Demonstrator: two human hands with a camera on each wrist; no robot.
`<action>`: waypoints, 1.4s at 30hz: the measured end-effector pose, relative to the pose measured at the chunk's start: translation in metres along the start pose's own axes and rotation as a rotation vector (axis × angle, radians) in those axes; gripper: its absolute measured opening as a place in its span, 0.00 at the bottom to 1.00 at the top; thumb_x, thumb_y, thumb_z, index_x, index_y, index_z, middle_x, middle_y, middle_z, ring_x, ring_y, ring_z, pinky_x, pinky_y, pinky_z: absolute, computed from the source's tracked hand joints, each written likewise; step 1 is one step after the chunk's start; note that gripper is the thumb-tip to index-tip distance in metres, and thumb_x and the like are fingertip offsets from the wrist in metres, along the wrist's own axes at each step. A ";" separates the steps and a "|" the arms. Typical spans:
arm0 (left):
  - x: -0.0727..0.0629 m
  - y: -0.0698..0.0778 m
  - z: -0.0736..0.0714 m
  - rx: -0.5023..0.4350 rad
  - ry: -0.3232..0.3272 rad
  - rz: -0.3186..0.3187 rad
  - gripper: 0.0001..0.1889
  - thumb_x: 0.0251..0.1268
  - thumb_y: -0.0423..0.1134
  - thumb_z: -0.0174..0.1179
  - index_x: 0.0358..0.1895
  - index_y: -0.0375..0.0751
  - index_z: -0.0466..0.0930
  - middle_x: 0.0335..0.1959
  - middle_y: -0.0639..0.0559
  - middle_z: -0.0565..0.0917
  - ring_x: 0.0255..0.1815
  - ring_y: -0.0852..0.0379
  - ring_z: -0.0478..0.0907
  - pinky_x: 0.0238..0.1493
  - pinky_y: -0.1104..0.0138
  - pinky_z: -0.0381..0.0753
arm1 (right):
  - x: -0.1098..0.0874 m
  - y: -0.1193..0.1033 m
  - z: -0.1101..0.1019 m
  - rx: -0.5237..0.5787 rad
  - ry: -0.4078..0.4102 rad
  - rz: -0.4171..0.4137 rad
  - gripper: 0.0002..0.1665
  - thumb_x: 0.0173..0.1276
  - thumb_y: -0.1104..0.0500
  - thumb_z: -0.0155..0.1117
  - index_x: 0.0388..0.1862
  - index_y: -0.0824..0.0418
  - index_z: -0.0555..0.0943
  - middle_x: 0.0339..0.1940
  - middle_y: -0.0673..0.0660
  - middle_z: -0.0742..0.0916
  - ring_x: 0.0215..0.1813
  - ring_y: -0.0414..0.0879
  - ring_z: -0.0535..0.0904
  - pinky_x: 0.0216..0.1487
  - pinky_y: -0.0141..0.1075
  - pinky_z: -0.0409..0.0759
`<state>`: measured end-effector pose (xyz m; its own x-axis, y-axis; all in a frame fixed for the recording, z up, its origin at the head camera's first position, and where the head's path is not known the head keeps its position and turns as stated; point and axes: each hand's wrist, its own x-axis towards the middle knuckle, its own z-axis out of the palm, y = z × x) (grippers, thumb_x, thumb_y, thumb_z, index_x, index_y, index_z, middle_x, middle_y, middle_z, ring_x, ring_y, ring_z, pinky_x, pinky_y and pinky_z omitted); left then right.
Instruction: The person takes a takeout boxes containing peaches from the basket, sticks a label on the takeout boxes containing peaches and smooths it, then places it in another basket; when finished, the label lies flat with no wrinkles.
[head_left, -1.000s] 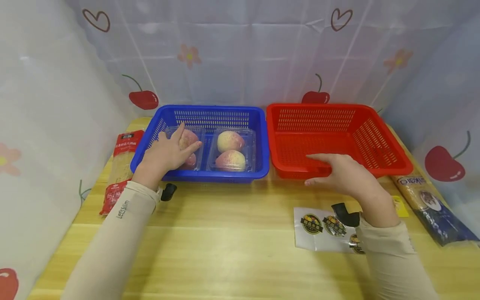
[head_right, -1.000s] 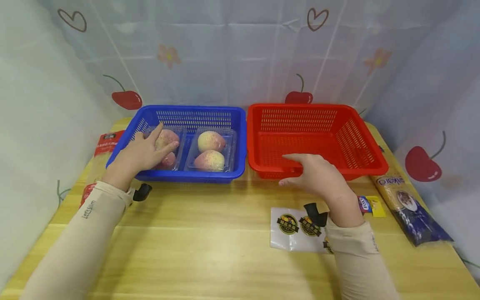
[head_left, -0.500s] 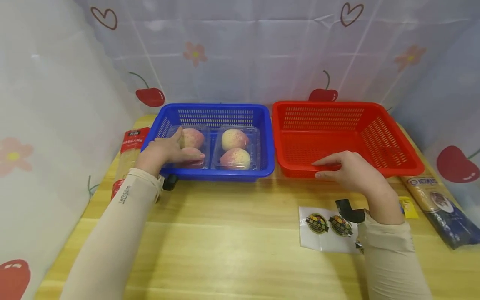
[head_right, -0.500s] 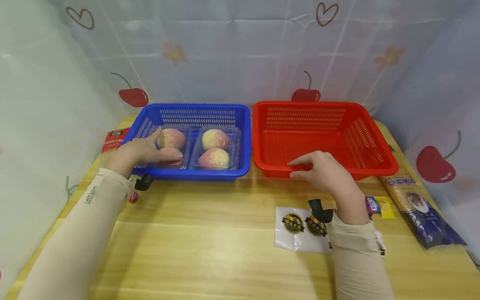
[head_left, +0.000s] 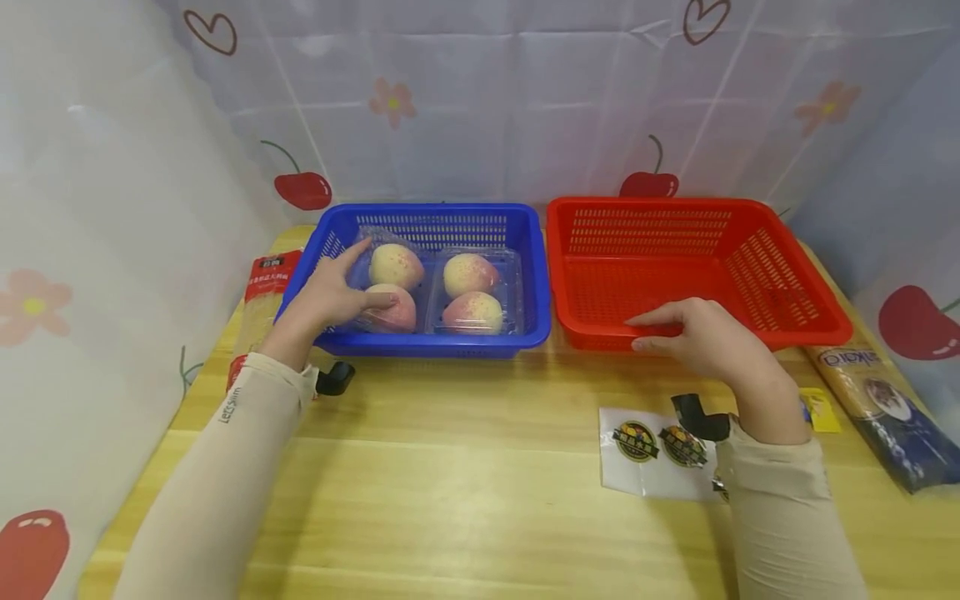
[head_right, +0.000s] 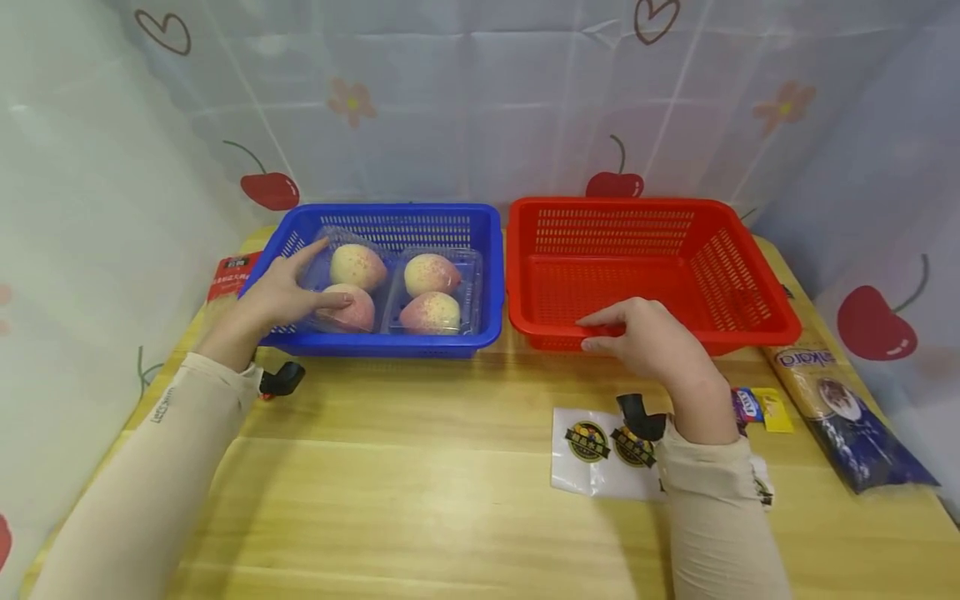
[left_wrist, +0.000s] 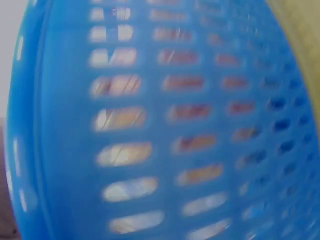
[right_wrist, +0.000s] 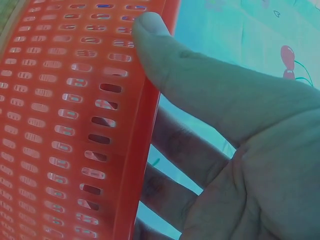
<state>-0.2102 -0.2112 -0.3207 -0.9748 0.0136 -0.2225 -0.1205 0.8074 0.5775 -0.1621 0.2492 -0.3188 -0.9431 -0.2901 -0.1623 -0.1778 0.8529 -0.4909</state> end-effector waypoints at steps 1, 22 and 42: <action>0.000 0.000 0.000 -0.031 0.028 0.013 0.52 0.62 0.57 0.69 0.83 0.59 0.45 0.81 0.35 0.43 0.80 0.33 0.34 0.69 0.31 0.46 | 0.000 0.000 0.000 0.000 0.001 0.000 0.22 0.66 0.55 0.74 0.58 0.58 0.86 0.50 0.60 0.88 0.50 0.57 0.78 0.51 0.54 0.80; -0.077 0.076 0.012 -0.701 -0.107 0.575 0.23 0.60 0.28 0.69 0.60 0.40 0.84 0.48 0.43 0.75 0.53 0.49 0.71 0.44 0.62 0.84 | 0.003 0.000 -0.001 -0.003 -0.010 -0.017 0.23 0.66 0.54 0.74 0.60 0.57 0.86 0.54 0.63 0.86 0.53 0.58 0.78 0.52 0.56 0.79; -0.079 0.058 0.126 -0.277 -0.265 0.467 0.16 0.72 0.43 0.60 0.60 0.50 0.84 0.53 0.50 0.78 0.54 0.51 0.71 0.55 0.54 0.73 | -0.005 -0.005 0.000 -0.059 0.069 -0.077 0.25 0.65 0.57 0.75 0.60 0.60 0.85 0.55 0.63 0.86 0.59 0.61 0.78 0.58 0.60 0.74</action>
<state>-0.1164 -0.0908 -0.3685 -0.8609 0.5047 -0.0639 0.2297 0.4978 0.8363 -0.1565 0.2461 -0.3158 -0.9426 -0.3274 -0.0658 -0.2652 0.8536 -0.4484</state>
